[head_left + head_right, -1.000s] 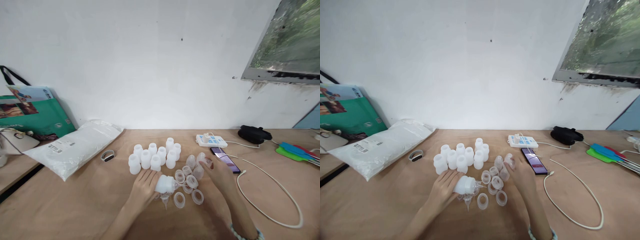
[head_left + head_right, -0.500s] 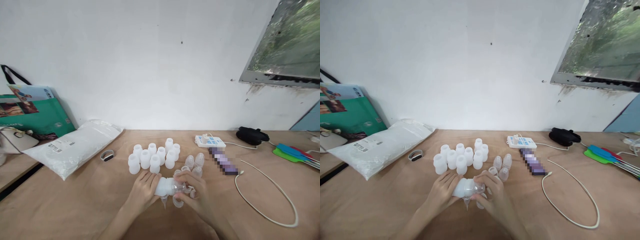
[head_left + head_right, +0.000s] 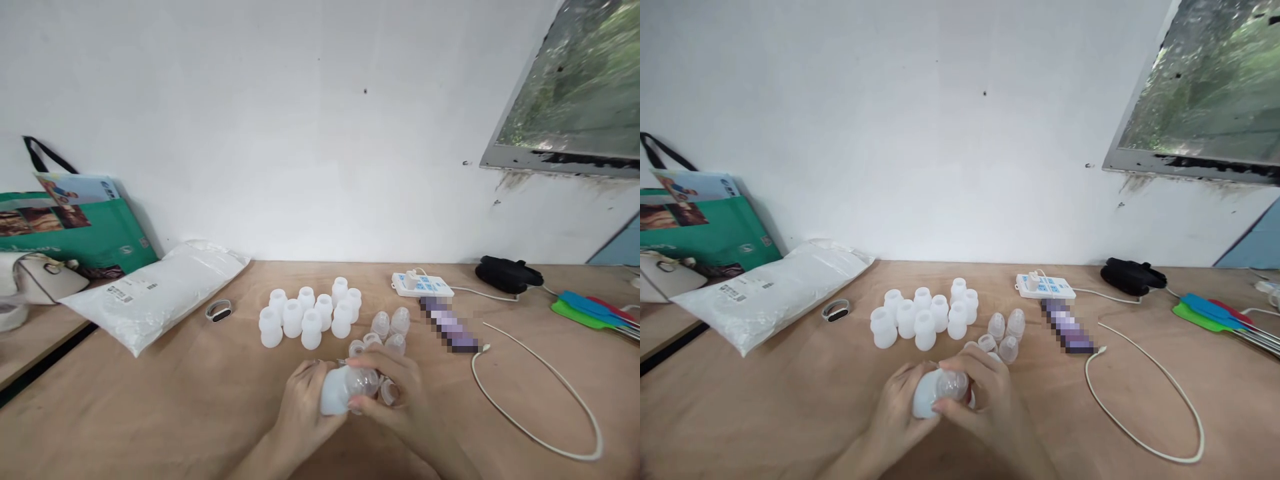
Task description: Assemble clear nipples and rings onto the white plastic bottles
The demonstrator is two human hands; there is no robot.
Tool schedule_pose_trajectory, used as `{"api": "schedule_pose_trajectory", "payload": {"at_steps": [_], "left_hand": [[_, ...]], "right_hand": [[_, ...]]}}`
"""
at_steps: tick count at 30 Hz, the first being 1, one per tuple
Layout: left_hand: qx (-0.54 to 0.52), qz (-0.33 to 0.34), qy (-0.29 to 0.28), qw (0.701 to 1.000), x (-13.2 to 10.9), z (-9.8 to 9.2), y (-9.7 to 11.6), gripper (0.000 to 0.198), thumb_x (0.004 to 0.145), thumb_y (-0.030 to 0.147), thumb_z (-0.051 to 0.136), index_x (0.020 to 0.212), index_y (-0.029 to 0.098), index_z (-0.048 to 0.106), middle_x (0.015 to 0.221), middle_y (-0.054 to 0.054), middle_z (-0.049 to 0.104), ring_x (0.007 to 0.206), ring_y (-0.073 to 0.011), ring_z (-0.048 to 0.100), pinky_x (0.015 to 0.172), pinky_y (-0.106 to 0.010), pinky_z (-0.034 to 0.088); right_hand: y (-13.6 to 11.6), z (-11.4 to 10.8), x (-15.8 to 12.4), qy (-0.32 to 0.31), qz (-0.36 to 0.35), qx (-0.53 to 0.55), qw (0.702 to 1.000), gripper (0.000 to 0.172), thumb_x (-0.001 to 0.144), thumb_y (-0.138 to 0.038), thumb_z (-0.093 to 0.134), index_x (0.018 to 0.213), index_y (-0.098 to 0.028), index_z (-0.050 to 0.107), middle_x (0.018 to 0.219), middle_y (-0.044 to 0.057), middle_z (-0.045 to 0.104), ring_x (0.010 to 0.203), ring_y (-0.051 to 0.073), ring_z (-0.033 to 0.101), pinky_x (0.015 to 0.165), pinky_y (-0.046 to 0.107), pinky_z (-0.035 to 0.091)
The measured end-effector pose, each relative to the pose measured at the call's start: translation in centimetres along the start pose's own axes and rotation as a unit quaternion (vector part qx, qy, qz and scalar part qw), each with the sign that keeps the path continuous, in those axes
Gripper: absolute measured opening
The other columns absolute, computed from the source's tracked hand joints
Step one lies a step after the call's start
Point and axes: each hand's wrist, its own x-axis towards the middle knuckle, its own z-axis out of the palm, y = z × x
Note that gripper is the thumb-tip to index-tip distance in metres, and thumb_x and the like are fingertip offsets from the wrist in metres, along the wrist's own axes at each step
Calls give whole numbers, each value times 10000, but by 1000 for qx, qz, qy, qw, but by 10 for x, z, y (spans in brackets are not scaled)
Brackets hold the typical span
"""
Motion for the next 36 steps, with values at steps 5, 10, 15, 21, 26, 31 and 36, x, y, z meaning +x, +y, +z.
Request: {"api": "schedule_pose_trajectory", "payload": {"at_steps": [5,10,15,21,26,31,36], "left_hand": [[-30,-68,-36,997,-9,0,-9,227,907,418,588,921,192,593,765,-30,712,617,-225,627,547,-325,492],[-136,-230,-11,964,-30,-6,-36,389,906,458,606,1199,210,546,1114,-103,679,1009,-288,646,824,-387,529],[-17,-329,30,944,-54,-3,-71,360,997,453,357,1241,210,461,1128,-86,609,1079,-258,597,948,-424,477],[66,-318,-26,946,-63,-7,-97,318,939,485,400,978,208,552,915,-61,581,894,-284,591,837,-466,513],[146,-272,-88,947,-54,-13,-100,384,922,486,443,1017,157,617,1022,-136,653,935,-321,612,814,-452,500],[253,-222,-132,932,-45,-18,-96,504,962,514,399,886,107,686,913,-212,697,857,-376,616,780,-481,434],[296,-176,-159,925,-45,-24,-94,510,1010,435,346,791,124,687,780,-192,704,752,-354,634,718,-435,414]], "right_hand": [[4,9,9,-79,67,13,995,292,847,-380,721,1086,-217,683,990,75,706,808,221,673,661,314,566],[17,15,3,-56,115,22,991,398,857,-349,706,1233,-257,613,1042,57,714,867,218,677,799,353,554],[40,6,-1,14,110,2,994,213,896,-287,602,1095,-224,648,849,33,702,749,191,670,710,312,547],[65,-11,-6,23,122,-49,991,141,905,-292,566,972,-210,659,817,40,728,694,193,679,665,313,544],[86,-18,-12,-9,116,-138,984,153,938,-282,513,962,-196,637,833,52,733,723,198,692,671,315,549],[96,-11,-10,-79,110,-213,968,95,898,-163,548,923,-193,634,829,45,709,685,192,654,644,319,531],[96,4,-3,-153,80,-260,950,137,830,-83,622,913,-188,652,967,73,687,907,265,642,806,407,515]]}}
